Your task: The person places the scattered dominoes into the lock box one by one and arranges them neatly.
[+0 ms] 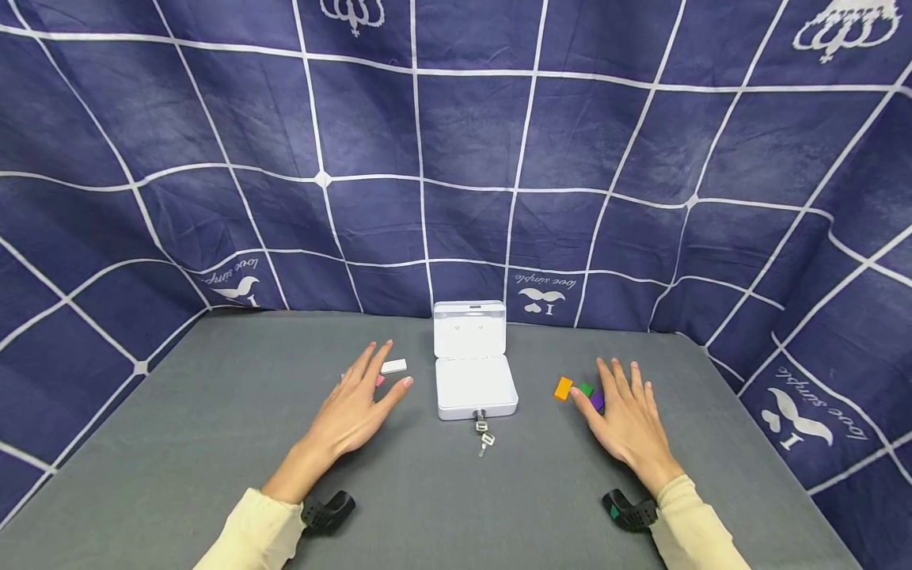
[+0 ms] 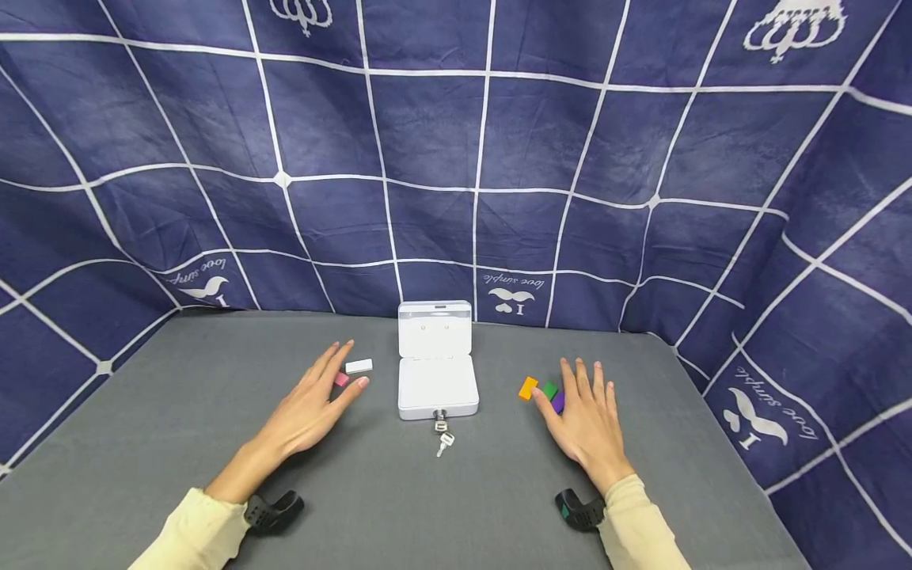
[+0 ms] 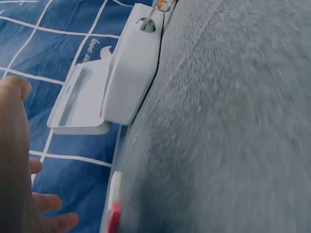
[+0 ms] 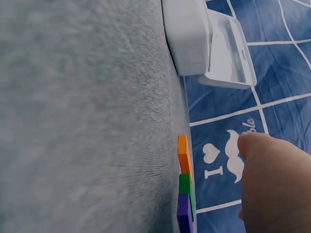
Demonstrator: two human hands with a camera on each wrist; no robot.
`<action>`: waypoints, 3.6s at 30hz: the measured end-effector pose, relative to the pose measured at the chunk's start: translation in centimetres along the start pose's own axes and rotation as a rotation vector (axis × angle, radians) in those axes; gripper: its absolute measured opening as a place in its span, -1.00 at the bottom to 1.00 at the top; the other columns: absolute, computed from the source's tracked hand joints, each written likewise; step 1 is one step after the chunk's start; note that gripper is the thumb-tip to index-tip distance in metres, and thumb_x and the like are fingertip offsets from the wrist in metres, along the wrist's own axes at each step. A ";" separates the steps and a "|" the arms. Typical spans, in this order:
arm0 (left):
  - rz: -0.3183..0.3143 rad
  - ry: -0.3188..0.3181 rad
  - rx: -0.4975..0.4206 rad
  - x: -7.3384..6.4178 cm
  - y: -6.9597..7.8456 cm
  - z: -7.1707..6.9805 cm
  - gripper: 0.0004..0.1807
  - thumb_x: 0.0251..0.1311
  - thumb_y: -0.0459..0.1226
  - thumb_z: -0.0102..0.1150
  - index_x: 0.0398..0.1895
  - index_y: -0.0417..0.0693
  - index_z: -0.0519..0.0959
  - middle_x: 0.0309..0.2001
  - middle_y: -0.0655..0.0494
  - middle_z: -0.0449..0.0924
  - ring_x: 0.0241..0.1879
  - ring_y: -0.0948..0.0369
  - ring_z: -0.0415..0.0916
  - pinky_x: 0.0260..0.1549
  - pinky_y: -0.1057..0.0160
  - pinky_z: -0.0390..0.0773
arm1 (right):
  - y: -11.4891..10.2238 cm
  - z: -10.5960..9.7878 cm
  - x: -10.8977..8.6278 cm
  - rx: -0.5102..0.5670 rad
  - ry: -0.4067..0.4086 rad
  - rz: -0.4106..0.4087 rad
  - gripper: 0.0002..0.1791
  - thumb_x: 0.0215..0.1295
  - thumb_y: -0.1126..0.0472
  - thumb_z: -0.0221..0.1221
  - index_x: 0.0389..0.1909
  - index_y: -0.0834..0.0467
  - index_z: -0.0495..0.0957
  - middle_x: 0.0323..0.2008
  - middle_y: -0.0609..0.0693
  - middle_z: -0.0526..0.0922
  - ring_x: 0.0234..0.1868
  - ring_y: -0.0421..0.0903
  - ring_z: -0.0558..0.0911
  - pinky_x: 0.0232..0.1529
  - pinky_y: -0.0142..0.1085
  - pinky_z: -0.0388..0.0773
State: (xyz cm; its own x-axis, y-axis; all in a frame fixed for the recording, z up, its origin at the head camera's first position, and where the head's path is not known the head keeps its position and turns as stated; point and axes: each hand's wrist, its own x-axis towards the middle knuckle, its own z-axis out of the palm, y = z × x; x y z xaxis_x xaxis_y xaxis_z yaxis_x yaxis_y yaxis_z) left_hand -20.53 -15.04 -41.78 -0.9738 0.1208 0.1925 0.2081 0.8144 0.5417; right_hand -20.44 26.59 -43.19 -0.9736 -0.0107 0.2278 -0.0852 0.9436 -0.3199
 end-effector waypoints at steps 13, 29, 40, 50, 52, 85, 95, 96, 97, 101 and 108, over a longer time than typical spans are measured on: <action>0.016 -0.107 -0.171 1.9 1.5 2.6 0.02 0.19 0.45 -0.04 0.62 0.32 -0.11 0.58 -0.03 0.06 0.55 -0.05 0.09 0.42 -0.21 0.20 | 0.3 1.0 1.3 0.083 0.002 0.004 -0.06 0.40 -0.42 -0.08 0.54 0.17 0.10 0.48 0.30 0.17 0.49 0.35 0.08 0.39 0.31 0.06; 0.010 -0.180 -0.153 3.1 3.6 5.4 0.27 -0.03 0.45 0.21 0.64 0.24 -0.20 0.58 -0.03 0.09 0.53 -0.03 0.14 0.40 -0.13 0.27 | 1.5 1.5 0.7 0.114 0.080 -0.034 -0.01 0.24 -0.31 0.24 0.45 0.29 0.23 0.21 0.36 0.47 0.12 0.30 0.42 0.13 0.18 0.31; 0.091 -0.159 -0.077 3.2 2.6 6.3 0.27 -0.02 0.42 0.25 0.63 0.10 -0.12 0.54 -0.08 0.18 0.50 -0.06 0.20 0.40 -0.14 0.27 | 2.1 2.2 0.5 0.044 0.125 -0.080 -0.23 0.17 -0.26 0.32 0.22 0.20 0.51 0.06 0.26 0.57 0.02 0.22 0.47 -0.04 0.14 0.40; 0.089 -0.144 -0.075 3.3 2.5 6.5 0.22 -0.03 0.41 0.27 0.62 0.13 -0.03 0.51 -0.06 0.25 0.44 -0.08 0.30 0.34 -0.13 0.35 | 2.3 2.5 0.4 0.018 0.195 -0.123 -0.49 0.21 -0.04 0.31 0.07 0.20 0.61 -0.09 0.20 0.60 -0.09 0.18 0.49 -0.06 0.12 0.37; 0.093 -0.141 -0.072 3.3 2.5 6.6 0.22 -0.02 0.41 0.26 0.62 0.13 -0.02 0.51 -0.05 0.24 0.44 -0.08 0.29 0.33 -0.15 0.36 | 2.4 2.5 0.3 0.021 0.198 -0.126 -0.51 0.23 -0.04 0.31 0.06 0.20 0.62 -0.11 0.19 0.60 -0.09 0.18 0.49 -0.06 0.12 0.37; 0.098 -0.156 -0.057 3.3 2.3 6.7 0.22 0.01 0.44 0.20 0.63 0.12 -0.07 0.55 -0.02 0.17 0.47 -0.10 0.23 0.36 -0.20 0.30 | 2.3 2.3 0.4 0.104 0.188 -0.067 -0.59 0.12 0.08 0.35 -0.07 0.21 0.56 -0.15 0.19 0.61 -0.10 0.16 0.47 -0.10 0.00 0.31; 0.091 -0.129 -0.102 3.3 2.3 6.6 0.19 -0.03 0.39 0.29 0.59 0.09 0.04 0.48 -0.10 0.30 0.43 -0.11 0.31 0.31 -0.19 0.36 | 2.5 2.6 0.4 0.119 0.231 -0.089 -0.51 0.13 0.11 0.35 0.06 0.25 0.60 -0.09 0.27 0.63 -0.07 0.22 0.50 -0.06 0.06 0.34; 0.096 -0.127 -0.104 3.3 2.2 6.6 0.19 -0.02 0.38 0.29 0.59 0.07 0.05 0.48 -0.10 0.30 0.42 -0.11 0.31 0.31 -0.19 0.36 | 2.5 2.6 0.4 0.120 0.236 -0.090 -0.52 0.13 0.11 0.35 0.05 0.26 0.60 -0.10 0.28 0.63 -0.07 0.22 0.50 -0.06 0.05 0.33; 0.101 -0.126 -0.104 3.2 2.2 6.6 0.19 -0.02 0.38 0.30 0.59 0.06 0.06 0.48 -0.11 0.30 0.43 -0.11 0.31 0.32 -0.18 0.36 | 2.6 2.7 0.5 0.121 0.240 -0.090 -0.52 0.13 0.10 0.35 0.03 0.27 0.62 -0.10 0.28 0.64 -0.07 0.22 0.50 -0.07 0.04 0.32; 0.126 -0.119 -0.110 3.2 2.2 6.4 0.18 0.01 0.35 0.30 0.59 -0.01 0.05 0.49 -0.11 0.28 0.44 -0.12 0.29 0.34 -0.17 0.33 | 2.5 2.7 0.6 0.122 0.258 -0.096 -0.53 0.12 0.09 0.37 -0.01 0.29 0.65 -0.11 0.31 0.65 -0.08 0.24 0.51 -0.06 0.01 0.29; 0.139 -0.098 -0.107 3.1 2.1 6.2 0.15 0.04 0.31 0.30 0.59 -0.01 0.07 0.48 -0.11 0.29 0.44 -0.13 0.30 0.35 -0.16 0.33 | 2.2 2.5 0.8 0.129 0.281 -0.101 -0.54 0.13 0.08 0.38 -0.02 0.29 0.67 -0.11 0.32 0.66 -0.06 0.27 0.54 -0.05 0.05 0.32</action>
State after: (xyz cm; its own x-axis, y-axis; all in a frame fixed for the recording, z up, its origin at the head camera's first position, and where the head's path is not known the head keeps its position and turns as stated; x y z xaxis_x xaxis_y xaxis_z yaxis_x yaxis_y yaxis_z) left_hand -23.73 -9.44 -45.17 -0.9381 0.2871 0.1937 0.3448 0.7219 0.6000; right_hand -21.96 27.85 -46.05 -0.8638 0.0066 0.5038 -0.2222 0.8925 -0.3926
